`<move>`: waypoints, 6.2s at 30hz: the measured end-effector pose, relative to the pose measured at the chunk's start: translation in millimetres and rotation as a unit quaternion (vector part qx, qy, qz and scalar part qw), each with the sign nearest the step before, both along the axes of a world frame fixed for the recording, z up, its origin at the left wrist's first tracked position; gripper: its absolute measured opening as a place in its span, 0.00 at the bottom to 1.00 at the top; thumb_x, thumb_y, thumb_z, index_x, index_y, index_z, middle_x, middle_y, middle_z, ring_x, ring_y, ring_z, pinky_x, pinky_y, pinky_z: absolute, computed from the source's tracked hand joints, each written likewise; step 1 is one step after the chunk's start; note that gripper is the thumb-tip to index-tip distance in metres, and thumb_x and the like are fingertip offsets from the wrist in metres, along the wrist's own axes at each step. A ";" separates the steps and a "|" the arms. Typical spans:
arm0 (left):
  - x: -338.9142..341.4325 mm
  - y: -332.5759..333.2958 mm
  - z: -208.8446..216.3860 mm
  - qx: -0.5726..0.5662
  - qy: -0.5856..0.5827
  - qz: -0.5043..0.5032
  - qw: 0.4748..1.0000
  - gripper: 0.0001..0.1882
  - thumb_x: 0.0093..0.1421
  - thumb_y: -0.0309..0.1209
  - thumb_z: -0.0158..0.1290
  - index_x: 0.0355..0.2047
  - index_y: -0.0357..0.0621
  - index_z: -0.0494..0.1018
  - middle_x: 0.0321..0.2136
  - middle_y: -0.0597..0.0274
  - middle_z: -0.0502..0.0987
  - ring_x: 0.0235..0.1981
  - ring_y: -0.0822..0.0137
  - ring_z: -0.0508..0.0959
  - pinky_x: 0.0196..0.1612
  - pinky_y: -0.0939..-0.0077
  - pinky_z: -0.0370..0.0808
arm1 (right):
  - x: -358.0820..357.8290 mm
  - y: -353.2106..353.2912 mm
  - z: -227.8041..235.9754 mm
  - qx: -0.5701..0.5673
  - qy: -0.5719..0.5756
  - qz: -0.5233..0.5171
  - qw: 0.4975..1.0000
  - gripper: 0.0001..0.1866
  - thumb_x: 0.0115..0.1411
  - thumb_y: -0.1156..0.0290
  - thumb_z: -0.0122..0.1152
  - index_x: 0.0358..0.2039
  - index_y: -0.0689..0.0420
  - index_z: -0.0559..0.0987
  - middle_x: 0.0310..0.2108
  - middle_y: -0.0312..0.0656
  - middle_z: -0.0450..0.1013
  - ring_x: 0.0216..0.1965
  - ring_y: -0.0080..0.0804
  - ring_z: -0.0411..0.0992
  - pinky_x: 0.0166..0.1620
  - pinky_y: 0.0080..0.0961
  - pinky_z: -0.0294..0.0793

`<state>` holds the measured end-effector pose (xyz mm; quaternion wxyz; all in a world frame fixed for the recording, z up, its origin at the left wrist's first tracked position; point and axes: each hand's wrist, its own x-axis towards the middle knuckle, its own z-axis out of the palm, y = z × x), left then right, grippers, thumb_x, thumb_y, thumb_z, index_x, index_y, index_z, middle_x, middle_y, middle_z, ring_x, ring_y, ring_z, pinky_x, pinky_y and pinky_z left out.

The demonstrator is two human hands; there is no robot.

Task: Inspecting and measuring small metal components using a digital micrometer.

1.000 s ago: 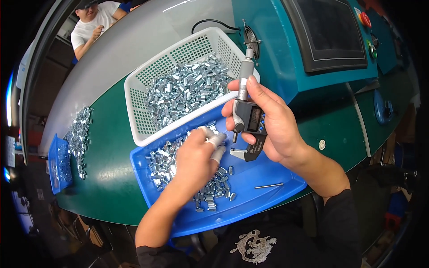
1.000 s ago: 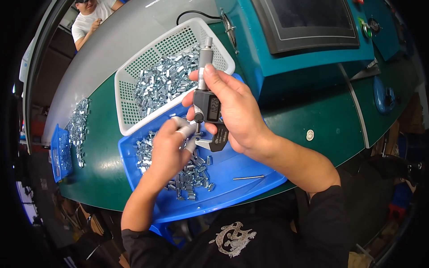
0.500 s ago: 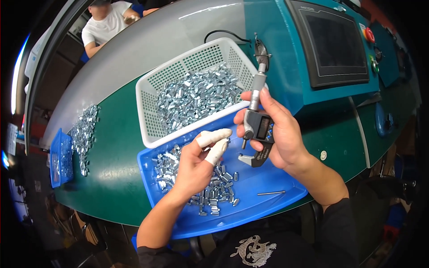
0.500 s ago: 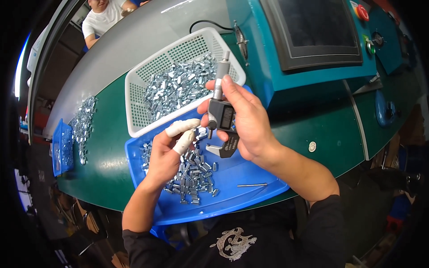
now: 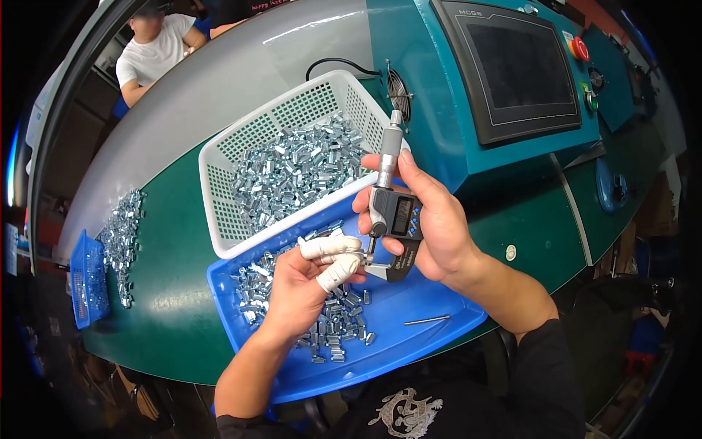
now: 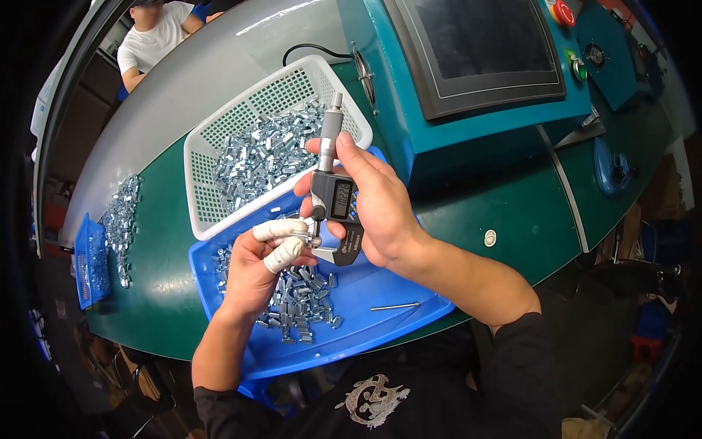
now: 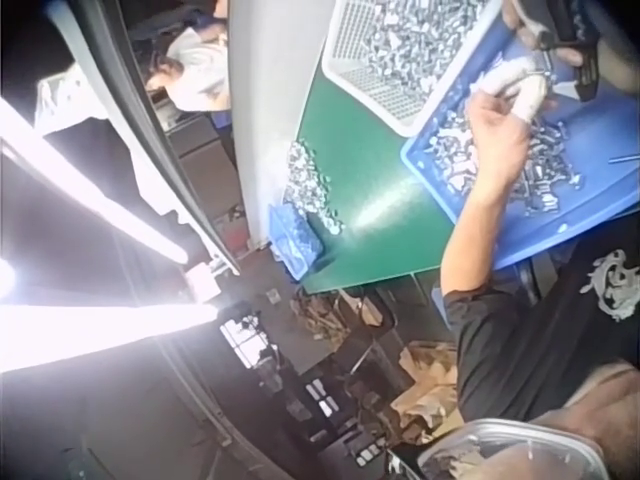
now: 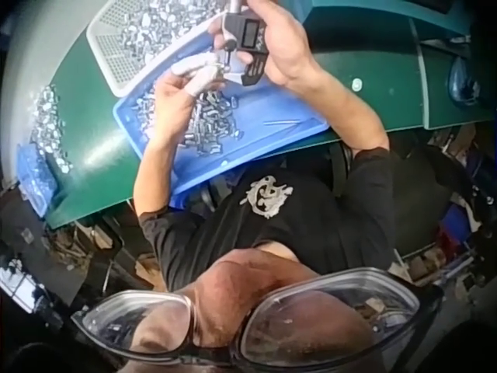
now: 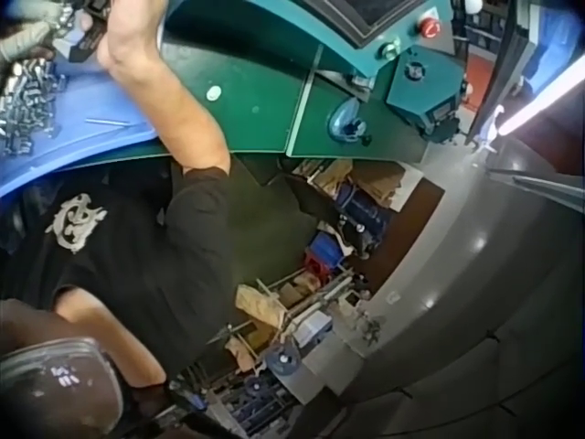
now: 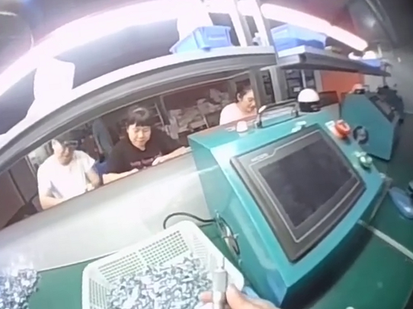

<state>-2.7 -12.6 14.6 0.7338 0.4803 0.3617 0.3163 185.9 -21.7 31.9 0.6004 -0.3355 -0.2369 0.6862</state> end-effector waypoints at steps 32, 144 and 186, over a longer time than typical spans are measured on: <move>-4.4 18.8 -9.7 0.074 0.024 -0.034 0.996 0.10 0.55 0.23 0.57 0.38 0.37 0.75 0.32 0.62 0.78 0.34 0.74 0.77 0.36 0.79 0.76 | -1.4 1.7 0.8 -0.005 -0.058 0.006 0.998 0.22 0.67 0.50 0.37 0.46 0.56 0.65 0.30 0.44 0.73 0.26 0.26 0.73 0.16 0.16 0.64; -19.3 39.6 6.0 0.442 0.282 0.280 0.804 0.28 0.51 0.22 0.58 0.54 0.36 0.64 0.24 0.68 0.72 0.21 0.80 0.65 0.25 0.84 0.65 | -0.6 -6.7 1.2 -0.013 -0.010 0.013 1.000 0.22 0.67 0.51 0.38 0.45 0.56 0.68 0.30 0.43 0.73 0.27 0.25 0.74 0.16 0.14 0.63; -12.4 2.9 -17.6 0.414 0.452 -0.273 0.741 0.12 0.42 0.24 0.58 0.30 0.39 0.72 0.27 0.52 0.75 0.34 0.51 0.76 0.37 0.60 0.73 | -6.9 -5.0 -10.8 -0.064 -0.027 0.034 0.997 0.19 0.66 0.53 0.41 0.41 0.58 0.68 0.28 0.46 0.73 0.25 0.29 0.74 0.16 0.17 0.64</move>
